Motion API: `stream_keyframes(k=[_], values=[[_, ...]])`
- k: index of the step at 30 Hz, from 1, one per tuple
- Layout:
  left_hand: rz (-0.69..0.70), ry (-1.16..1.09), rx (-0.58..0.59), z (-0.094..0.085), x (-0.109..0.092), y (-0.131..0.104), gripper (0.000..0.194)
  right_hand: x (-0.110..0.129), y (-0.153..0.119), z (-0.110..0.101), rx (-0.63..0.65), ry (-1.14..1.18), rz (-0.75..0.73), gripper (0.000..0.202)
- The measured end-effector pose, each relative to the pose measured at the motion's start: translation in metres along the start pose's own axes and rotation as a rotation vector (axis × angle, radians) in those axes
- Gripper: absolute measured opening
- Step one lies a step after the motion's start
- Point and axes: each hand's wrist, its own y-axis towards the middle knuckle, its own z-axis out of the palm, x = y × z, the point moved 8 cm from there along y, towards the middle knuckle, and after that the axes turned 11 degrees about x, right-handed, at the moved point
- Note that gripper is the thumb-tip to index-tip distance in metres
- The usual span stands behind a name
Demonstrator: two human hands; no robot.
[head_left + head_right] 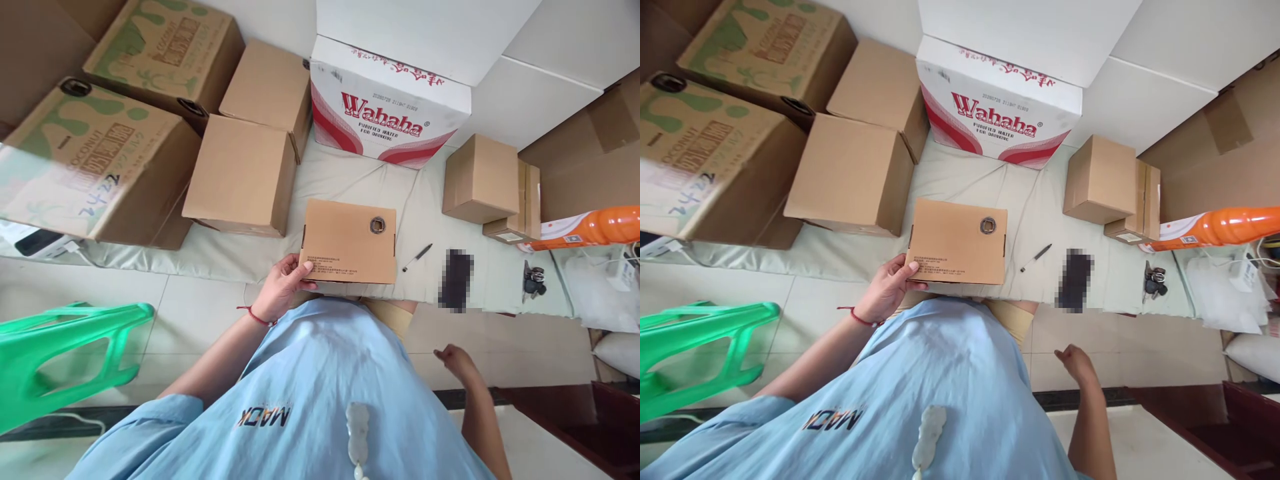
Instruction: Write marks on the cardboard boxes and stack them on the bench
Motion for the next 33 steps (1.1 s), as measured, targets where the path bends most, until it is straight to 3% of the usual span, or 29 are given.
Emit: stream_keyframes(k=[2,4,6,7,8,10,12,15,17,19,21,23,25,27,30,33], values=[[-0.033,0.041,-0.004,-0.003,0.002,-0.001,0.066,0.026,-0.003,-0.027,0.041,0.003,-0.096,0.033],[-0.072,0.088,-0.005,-0.007,0.003,-0.002,0.068,0.068,-0.009,-0.052,0.053,0.005,-0.245,0.041],[-0.108,0.148,-0.001,-0.010,0.005,-0.004,0.070,0.131,-0.023,-0.073,-0.053,-0.087,-0.517,0.041],[-0.119,0.181,0.001,-0.011,0.005,-0.005,0.072,0.159,-0.028,-0.081,-0.152,-0.178,-0.577,0.036],[-0.128,0.213,0.004,-0.013,0.005,-0.007,0.074,0.186,-0.031,-0.084,-0.242,-0.302,-0.602,0.029],[-0.146,0.279,0.006,-0.016,0.006,-0.011,0.077,0.232,-0.031,-0.078,-0.356,-0.590,-0.575,0.042],[-0.162,0.365,-0.003,-0.021,0.008,-0.016,0.078,0.265,-0.025,-0.064,-0.361,-0.853,-0.514,0.056],[-0.124,0.681,-0.055,-0.031,0.006,-0.024,0.077,0.294,-0.018,-0.047,-0.306,-1.053,-0.497,0.050],[0.022,0.923,-0.164,-0.037,-0.007,-0.030,0.069,0.305,-0.018,-0.042,-0.280,-1.095,-0.527,0.040],[0.265,1.093,-0.312,-0.036,-0.027,-0.040,0.055,0.313,-0.020,-0.040,-0.258,-1.133,-0.548,0.032],[0.537,1.215,-0.405,-0.024,-0.047,-0.053,0.036,0.317,-0.025,-0.041,-0.250,-1.155,-0.561,0.026],[0.770,1.287,-0.383,-0.003,-0.061,-0.061,0.016,0.318,-0.031,-0.045,-0.268,-1.165,-0.564,0.021],[0.927,1.320,-0.274,0.021,-0.069,-0.062,0.010,0.319,-0.043,-0.056,-0.341,-1.047,-0.595,0.015],[0.987,1.369,-0.113,0.046,-0.071,-0.055,0.013,0.320,-0.062,-0.073,-0.430,-0.703,-0.708,0.009],[0.906,1.564,0.275,0.079,-0.052,-0.033,0.033,0.314,-0.093,-0.091,-0.454,0.072,-0.974,0.014],[0.754,1.754,0.606,0.093,-0.026,-0.016,0.069,0.311,-0.105,-0.076,-0.312,0.662,-1.092,0.013]])
